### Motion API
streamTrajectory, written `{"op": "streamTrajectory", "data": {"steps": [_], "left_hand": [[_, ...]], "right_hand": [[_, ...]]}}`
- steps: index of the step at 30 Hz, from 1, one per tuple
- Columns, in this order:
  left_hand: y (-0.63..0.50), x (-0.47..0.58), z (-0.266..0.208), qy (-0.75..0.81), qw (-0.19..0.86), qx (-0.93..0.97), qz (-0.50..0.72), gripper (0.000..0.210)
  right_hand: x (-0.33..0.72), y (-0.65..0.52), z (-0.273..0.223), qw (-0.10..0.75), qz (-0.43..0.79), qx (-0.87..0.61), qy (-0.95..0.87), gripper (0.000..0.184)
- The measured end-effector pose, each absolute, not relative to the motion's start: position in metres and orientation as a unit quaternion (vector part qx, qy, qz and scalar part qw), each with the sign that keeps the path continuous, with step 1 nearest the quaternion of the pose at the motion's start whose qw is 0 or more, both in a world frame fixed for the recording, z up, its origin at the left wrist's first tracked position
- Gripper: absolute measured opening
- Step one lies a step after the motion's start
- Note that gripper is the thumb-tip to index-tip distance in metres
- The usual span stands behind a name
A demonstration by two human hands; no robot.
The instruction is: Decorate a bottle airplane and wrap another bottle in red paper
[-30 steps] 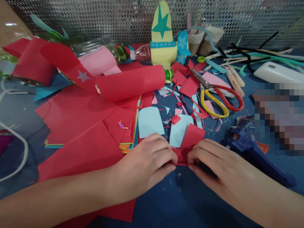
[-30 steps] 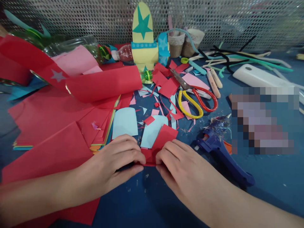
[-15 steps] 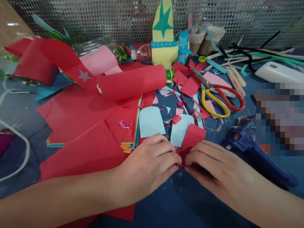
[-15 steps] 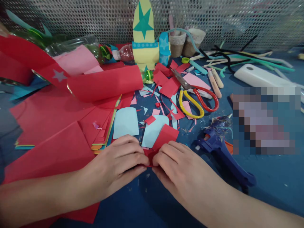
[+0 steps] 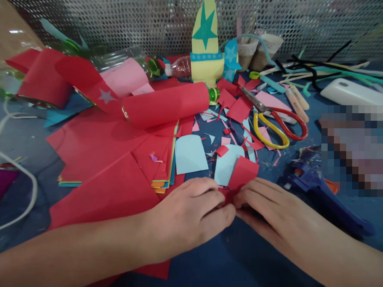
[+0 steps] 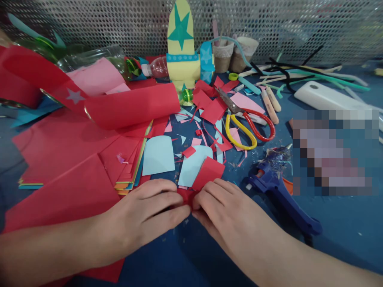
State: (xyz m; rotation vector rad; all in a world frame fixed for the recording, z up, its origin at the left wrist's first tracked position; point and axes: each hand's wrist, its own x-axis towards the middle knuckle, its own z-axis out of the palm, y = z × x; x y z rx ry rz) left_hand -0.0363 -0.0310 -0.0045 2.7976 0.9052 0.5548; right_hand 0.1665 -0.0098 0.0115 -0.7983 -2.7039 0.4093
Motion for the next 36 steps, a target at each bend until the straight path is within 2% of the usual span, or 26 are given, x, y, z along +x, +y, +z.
{"op": "streamTrajectory", "data": {"steps": [4, 9, 14, 22, 28, 30, 34, 36], "left_hand": [[-0.03, -0.039, -0.002, 0.305, 0.093, 0.929, 0.191, 0.023], [-0.029, -0.039, 0.001, 0.306, 0.084, 0.929, 0.191, 0.027], [-0.031, -0.039, 0.002, 0.321, 0.054, 0.923, 0.204, 0.031], [-0.027, -0.045, 0.002, 0.305, 0.076, 0.934, 0.169, 0.025], [-0.028, -0.045, 0.004, 0.278, 0.017, 0.942, 0.187, 0.027], [-0.028, -0.044, 0.005, 0.281, 0.05, 0.943, 0.17, 0.029], [-0.026, -0.045, 0.008, 0.311, 0.182, 0.919, 0.163, 0.028], [-0.026, -0.047, 0.009, 0.313, 0.203, 0.913, 0.165, 0.027]], "right_hand": [[0.17, -0.009, 0.012, 0.14, 0.101, -0.255, -0.951, 0.042], [0.177, -0.008, 0.007, 0.121, 0.114, -0.244, -0.955, 0.035], [0.177, -0.008, 0.01, 0.132, 0.076, -0.216, -0.964, 0.034], [0.171, -0.009, 0.015, 0.151, 0.037, -0.238, -0.959, 0.049], [0.17, -0.011, 0.014, 0.15, -0.005, -0.237, -0.96, 0.053], [0.17, -0.012, 0.013, 0.143, -0.013, -0.229, -0.963, 0.053], [0.171, -0.012, 0.013, 0.129, 0.026, -0.241, -0.962, 0.049], [0.172, -0.012, 0.013, 0.132, 0.056, -0.259, -0.955, 0.045]]}}
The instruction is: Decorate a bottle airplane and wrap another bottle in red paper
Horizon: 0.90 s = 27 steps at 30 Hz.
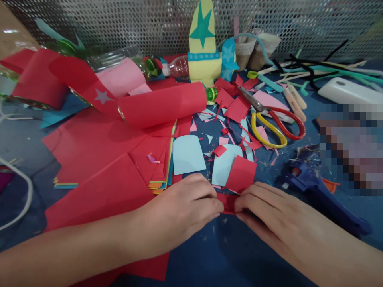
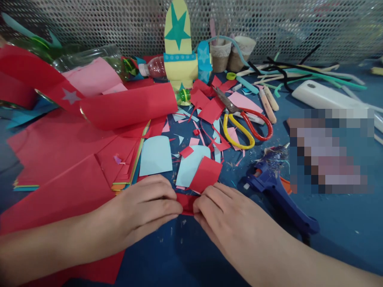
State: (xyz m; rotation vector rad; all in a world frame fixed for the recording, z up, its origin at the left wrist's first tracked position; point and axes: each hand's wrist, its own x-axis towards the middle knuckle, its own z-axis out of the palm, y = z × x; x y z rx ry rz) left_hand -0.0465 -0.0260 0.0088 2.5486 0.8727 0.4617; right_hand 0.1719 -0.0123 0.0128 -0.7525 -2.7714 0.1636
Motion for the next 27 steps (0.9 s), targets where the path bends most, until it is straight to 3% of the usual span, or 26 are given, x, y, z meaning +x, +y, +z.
{"op": "streamTrajectory", "data": {"steps": [7, 14, 17, 23, 27], "left_hand": [[-0.0277, -0.0442, 0.0022, 0.275, 0.092, 0.949, 0.125, 0.018], [-0.0316, -0.0445, 0.008, 0.253, 0.006, 0.959, 0.131, 0.034], [-0.0298, -0.0437, 0.0068, 0.26, 0.031, 0.958, 0.121, 0.032], [-0.0232, -0.0421, 0.0031, 0.295, 0.181, 0.926, 0.152, 0.034], [-0.0224, -0.0439, 0.0029, 0.278, 0.177, 0.933, 0.148, 0.032]], "right_hand": [[0.1749, -0.0155, 0.0089, 0.141, 0.045, -0.246, -0.958, 0.039], [0.1705, -0.0133, 0.0116, 0.161, 0.014, -0.241, -0.957, 0.046], [0.1703, -0.0135, 0.0112, 0.155, 0.029, -0.251, -0.955, 0.044], [0.1737, -0.0133, 0.0073, 0.135, 0.087, -0.271, -0.949, 0.034], [0.1725, -0.0126, 0.0076, 0.128, 0.12, -0.274, -0.946, 0.028]]}}
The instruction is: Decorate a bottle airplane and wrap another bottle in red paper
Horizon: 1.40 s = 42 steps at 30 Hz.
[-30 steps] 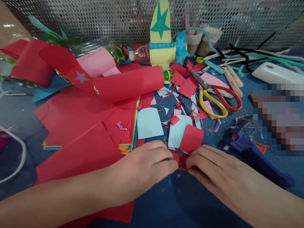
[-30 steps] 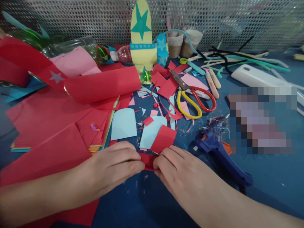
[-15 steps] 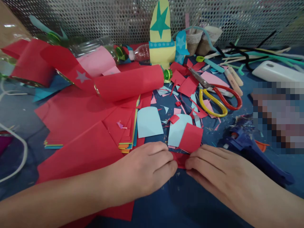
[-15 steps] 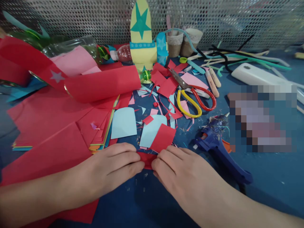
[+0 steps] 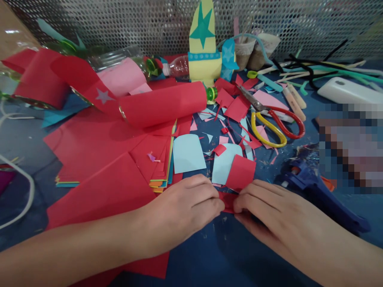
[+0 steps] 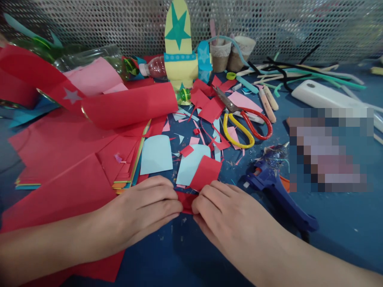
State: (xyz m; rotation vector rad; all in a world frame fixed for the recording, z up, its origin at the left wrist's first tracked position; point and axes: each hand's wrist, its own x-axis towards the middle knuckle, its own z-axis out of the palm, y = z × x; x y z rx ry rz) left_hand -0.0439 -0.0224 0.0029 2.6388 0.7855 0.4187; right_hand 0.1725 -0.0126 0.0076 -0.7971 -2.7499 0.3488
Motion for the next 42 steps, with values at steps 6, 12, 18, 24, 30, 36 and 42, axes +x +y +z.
{"op": "streamTrajectory", "data": {"steps": [6, 12, 18, 24, 30, 36, 42], "left_hand": [[-0.0245, -0.0424, 0.0034, 0.259, 0.127, 0.946, 0.146, 0.021], [-0.0278, -0.0422, 0.0033, 0.279, 0.091, 0.945, 0.148, 0.019], [-0.0269, -0.043, 0.0017, 0.273, 0.1, 0.946, 0.141, 0.019], [-0.0302, -0.0405, 0.0066, 0.321, 0.167, 0.918, 0.161, 0.021], [-0.0276, -0.0416, 0.0089, 0.354, 0.277, 0.873, 0.19, 0.015], [-0.0291, -0.0415, 0.0055, 0.317, 0.243, 0.894, 0.202, 0.016], [-0.028, -0.0402, 0.0094, 0.354, 0.284, 0.869, 0.199, 0.008]], "right_hand": [[0.1728, -0.0121, 0.0092, 0.126, 0.15, -0.279, -0.94, 0.023], [0.1723, -0.0124, 0.01, 0.152, 0.128, -0.259, -0.945, 0.031], [0.1711, -0.0121, 0.0102, 0.154, 0.227, -0.289, -0.917, 0.02], [0.1726, -0.011, 0.0118, 0.154, 0.306, -0.323, -0.882, 0.013], [0.1718, -0.0109, 0.0134, 0.141, 0.323, -0.334, -0.874, 0.015], [0.1721, -0.0124, 0.0124, 0.151, 0.294, -0.326, -0.885, 0.013], [0.1727, -0.011, 0.0148, 0.126, 0.29, -0.319, -0.893, 0.011]]}}
